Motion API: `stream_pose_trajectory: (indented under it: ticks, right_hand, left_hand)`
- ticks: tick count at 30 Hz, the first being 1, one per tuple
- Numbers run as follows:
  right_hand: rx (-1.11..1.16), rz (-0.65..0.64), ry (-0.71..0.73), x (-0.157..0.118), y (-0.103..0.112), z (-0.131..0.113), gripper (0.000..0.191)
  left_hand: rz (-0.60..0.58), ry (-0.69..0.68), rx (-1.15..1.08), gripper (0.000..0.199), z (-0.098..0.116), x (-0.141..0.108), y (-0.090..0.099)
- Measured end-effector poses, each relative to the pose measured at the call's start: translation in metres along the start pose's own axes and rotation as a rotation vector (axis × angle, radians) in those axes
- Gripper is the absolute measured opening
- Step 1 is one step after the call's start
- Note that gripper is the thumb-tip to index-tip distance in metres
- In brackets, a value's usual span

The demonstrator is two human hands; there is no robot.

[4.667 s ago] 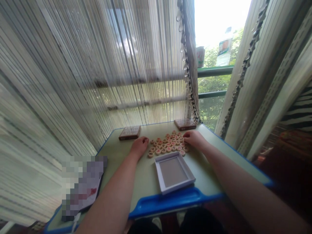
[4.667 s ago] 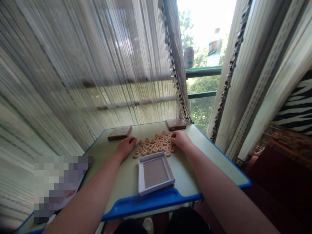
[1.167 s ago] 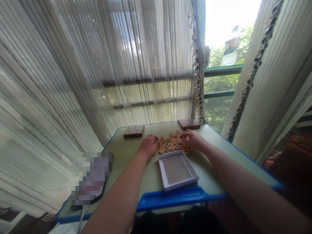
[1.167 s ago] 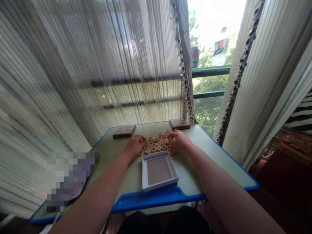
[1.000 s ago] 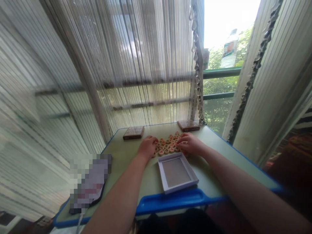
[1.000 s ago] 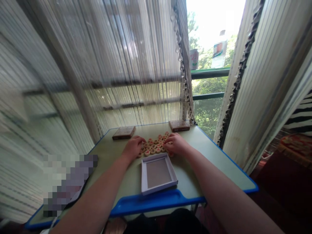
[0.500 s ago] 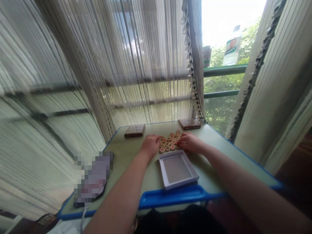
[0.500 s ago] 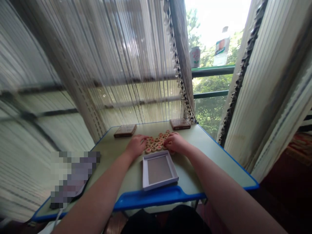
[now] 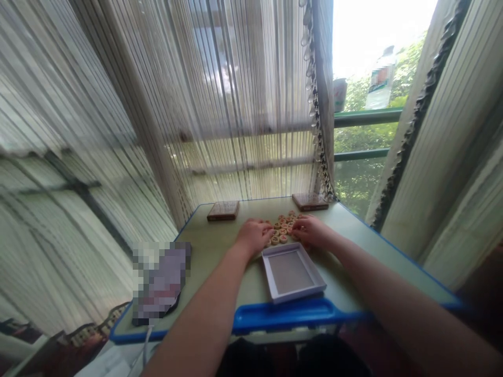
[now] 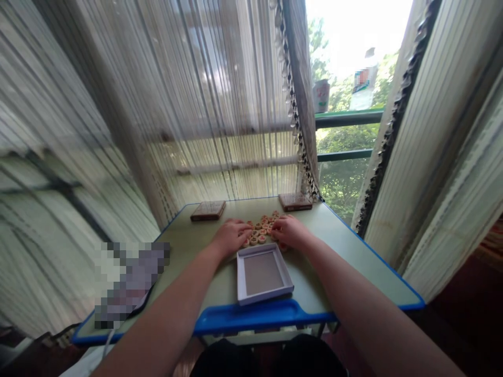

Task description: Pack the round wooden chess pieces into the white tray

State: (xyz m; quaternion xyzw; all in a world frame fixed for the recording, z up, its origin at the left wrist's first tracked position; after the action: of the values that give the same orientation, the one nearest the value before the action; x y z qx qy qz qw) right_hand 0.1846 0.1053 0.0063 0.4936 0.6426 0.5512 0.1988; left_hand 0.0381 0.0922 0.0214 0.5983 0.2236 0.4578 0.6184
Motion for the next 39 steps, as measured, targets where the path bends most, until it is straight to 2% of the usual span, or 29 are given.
stream_pose_trajectory:
  ticks: [6, 13, 18, 22, 27, 33, 36, 39]
  right_hand:
    - [-0.013, 0.04, -0.017, 0.001, -0.001, 0.002, 0.016]
    - [-0.012, 0.048, 0.02, 0.001, 0.002, -0.002, 0.026]
    - [-0.05, 0.053, 0.002, 0.001, 0.0, 0.001, 0.026]
    - [-0.067, 0.048, -0.063, 0.001, 0.0, 0.006, 0.019]
    - [-0.04, 0.025, -0.035, 0.002, -0.002, 0.004, 0.015]
    - [-0.017, 0.054, 0.01, 0.0, 0.005, -0.002, 0.013]
    - [-0.023, 0.067, -0.023, 0.0, 0.006, 0.002, 0.02]
    - [-0.066, 0.084, -0.085, -0.002, 0.007, 0.009, 0.022]
  left_hand:
    - [-0.079, -0.131, 0.017, 0.029, 0.015, 0.007, -0.011]
    - [-0.072, -0.039, 0.106, 0.037, 0.007, 0.002, -0.007]
    - [-0.01, -0.013, 0.07, 0.032, 0.003, 0.005, -0.004]
    - [-0.075, -0.025, 0.007, 0.038, 0.0, 0.01, -0.012]
    - [-0.121, -0.031, -0.035, 0.036, 0.0, 0.008, -0.014]
    - [-0.061, 0.047, -0.042, 0.032, -0.006, 0.004, -0.005]
    - [-0.023, 0.071, -0.084, 0.037, -0.009, 0.004, 0.0]
    - [-0.015, 0.044, -0.093, 0.035, -0.006, 0.005, 0.003]
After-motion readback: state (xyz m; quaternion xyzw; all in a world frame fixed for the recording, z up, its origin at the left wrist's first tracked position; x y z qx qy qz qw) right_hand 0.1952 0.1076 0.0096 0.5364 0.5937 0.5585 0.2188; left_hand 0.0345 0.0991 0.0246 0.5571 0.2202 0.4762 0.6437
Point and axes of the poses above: each hand's wrist, its own x-axis towards the middle knuckle, its own y-axis out of the back of the hand, z = x × y, the point moved 9 cm from there along x, towards the middle knuckle, and after that the axes turned 8 degrees about -z, right-handed, at the moved point
